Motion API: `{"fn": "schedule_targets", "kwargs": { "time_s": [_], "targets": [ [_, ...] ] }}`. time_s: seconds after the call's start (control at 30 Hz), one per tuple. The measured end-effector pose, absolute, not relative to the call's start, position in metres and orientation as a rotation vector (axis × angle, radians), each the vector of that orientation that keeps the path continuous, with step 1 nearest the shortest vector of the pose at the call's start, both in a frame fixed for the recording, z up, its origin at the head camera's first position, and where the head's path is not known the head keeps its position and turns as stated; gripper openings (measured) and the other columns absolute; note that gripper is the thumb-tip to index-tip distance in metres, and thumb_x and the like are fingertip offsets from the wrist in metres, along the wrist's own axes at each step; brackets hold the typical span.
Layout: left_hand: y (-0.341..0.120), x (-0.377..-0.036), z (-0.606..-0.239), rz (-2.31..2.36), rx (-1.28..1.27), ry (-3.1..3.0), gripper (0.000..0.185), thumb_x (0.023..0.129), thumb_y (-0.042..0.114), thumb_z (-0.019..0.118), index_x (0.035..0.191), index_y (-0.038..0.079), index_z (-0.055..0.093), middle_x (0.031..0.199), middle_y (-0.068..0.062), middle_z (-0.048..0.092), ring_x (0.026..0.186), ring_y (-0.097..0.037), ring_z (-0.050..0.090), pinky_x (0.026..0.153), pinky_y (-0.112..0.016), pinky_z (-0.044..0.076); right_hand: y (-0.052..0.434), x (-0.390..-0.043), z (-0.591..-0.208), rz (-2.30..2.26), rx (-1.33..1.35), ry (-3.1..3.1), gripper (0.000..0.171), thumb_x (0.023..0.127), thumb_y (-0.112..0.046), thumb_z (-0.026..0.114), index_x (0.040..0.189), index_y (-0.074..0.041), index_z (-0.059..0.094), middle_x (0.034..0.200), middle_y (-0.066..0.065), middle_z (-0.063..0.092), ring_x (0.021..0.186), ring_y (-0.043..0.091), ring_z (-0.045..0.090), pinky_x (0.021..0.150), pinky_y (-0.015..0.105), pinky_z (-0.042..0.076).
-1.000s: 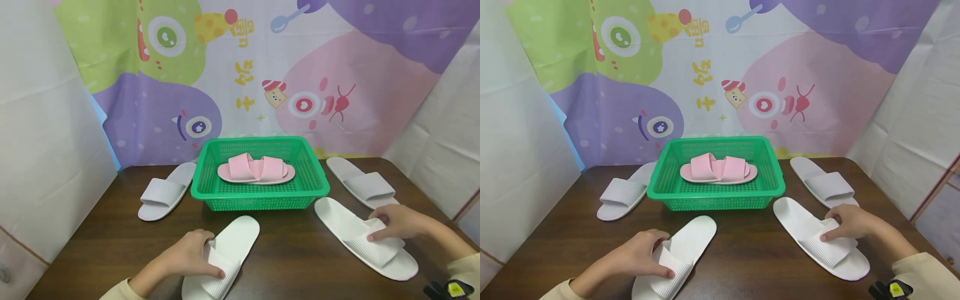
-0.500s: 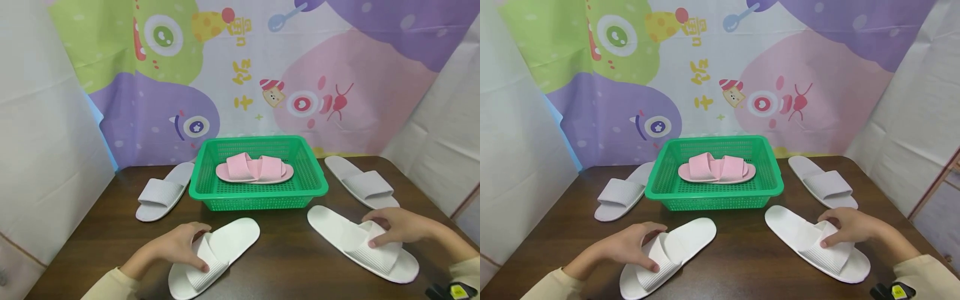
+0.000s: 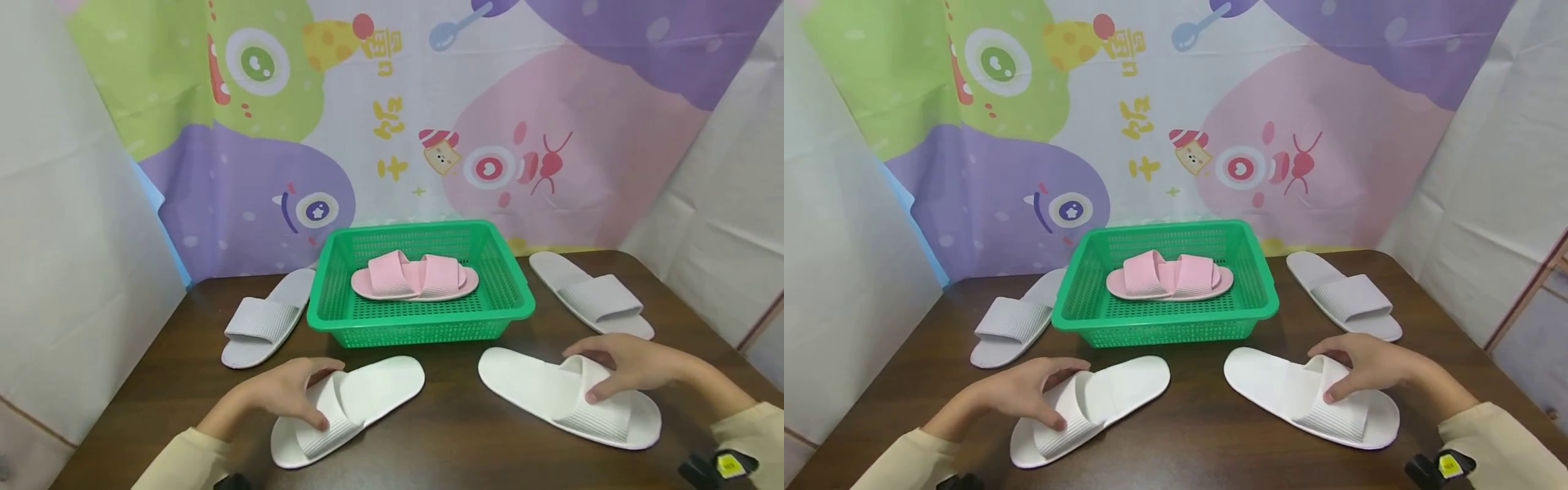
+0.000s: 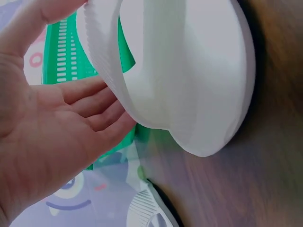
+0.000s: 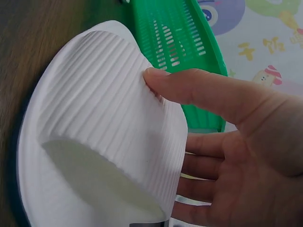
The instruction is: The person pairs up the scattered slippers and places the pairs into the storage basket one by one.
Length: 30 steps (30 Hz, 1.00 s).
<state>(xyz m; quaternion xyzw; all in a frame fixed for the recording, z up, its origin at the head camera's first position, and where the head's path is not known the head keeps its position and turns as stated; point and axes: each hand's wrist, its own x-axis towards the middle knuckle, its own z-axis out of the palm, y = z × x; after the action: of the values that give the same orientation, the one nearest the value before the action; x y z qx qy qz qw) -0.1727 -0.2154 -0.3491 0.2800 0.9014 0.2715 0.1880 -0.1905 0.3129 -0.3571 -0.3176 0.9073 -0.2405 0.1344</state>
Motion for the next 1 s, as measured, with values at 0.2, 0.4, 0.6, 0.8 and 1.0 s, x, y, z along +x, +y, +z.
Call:
{"fn": "schedule_targets", "kwargs": {
  "time_s": [0.2,0.4,0.6,0.8,1.0],
  "targets": [
    [-0.220,-0.176,-0.352,0.761,0.808,2.529,0.083,0.063,0.020,0.082,0.135,-0.004,0.048,0.131,-0.017,0.059,0.115,-0.022,0.053,0.093,-0.025,0.044,0.297,-0.193,-0.357,-0.749,-0.933,2.589,0.062,0.076,-0.033,0.080,0.125,-0.002,0.058,0.125,0.013,0.064,0.114,-0.012,0.049,0.092,0.008,0.042],
    [-0.224,-0.179,-0.351,0.743,0.836,2.559,0.082,0.063,0.018,0.080,0.136,-0.004,0.048,0.132,-0.017,0.059,0.117,-0.024,0.054,0.094,-0.030,0.045,0.285,-0.197,-0.356,-0.796,-0.958,2.562,0.064,0.077,-0.033,0.079,0.127,0.000,0.057,0.127,0.014,0.062,0.115,-0.009,0.049,0.092,0.010,0.042],
    [-0.225,-0.177,-0.349,0.736,0.845,2.593,0.082,0.065,0.021,0.081,0.135,-0.006,0.048,0.133,-0.019,0.058,0.122,-0.030,0.054,0.097,-0.031,0.045,0.281,-0.199,-0.354,-0.794,-0.969,2.564,0.066,0.078,-0.035,0.078,0.129,0.000,0.056,0.129,0.016,0.062,0.117,-0.008,0.049,0.094,0.009,0.041],
    [-0.224,-0.173,-0.349,0.703,0.764,2.650,0.091,0.064,0.034,0.086,0.135,-0.005,0.047,0.135,-0.021,0.055,0.126,-0.037,0.050,0.103,-0.048,0.043,0.283,-0.195,-0.354,-0.745,-0.964,2.632,0.070,0.076,-0.038,0.079,0.129,0.001,0.055,0.128,0.014,0.062,0.116,-0.006,0.051,0.094,0.011,0.043],
    [-0.225,-0.169,-0.353,0.677,0.743,2.695,0.089,0.063,0.034,0.086,0.133,-0.005,0.048,0.130,-0.017,0.058,0.119,-0.032,0.054,0.099,-0.045,0.045,0.279,-0.181,-0.357,-0.519,-1.012,2.872,0.081,0.063,-0.051,0.084,0.124,-0.003,0.058,0.120,0.006,0.065,0.109,0.015,0.059,0.088,0.024,0.048]
  ]
}}
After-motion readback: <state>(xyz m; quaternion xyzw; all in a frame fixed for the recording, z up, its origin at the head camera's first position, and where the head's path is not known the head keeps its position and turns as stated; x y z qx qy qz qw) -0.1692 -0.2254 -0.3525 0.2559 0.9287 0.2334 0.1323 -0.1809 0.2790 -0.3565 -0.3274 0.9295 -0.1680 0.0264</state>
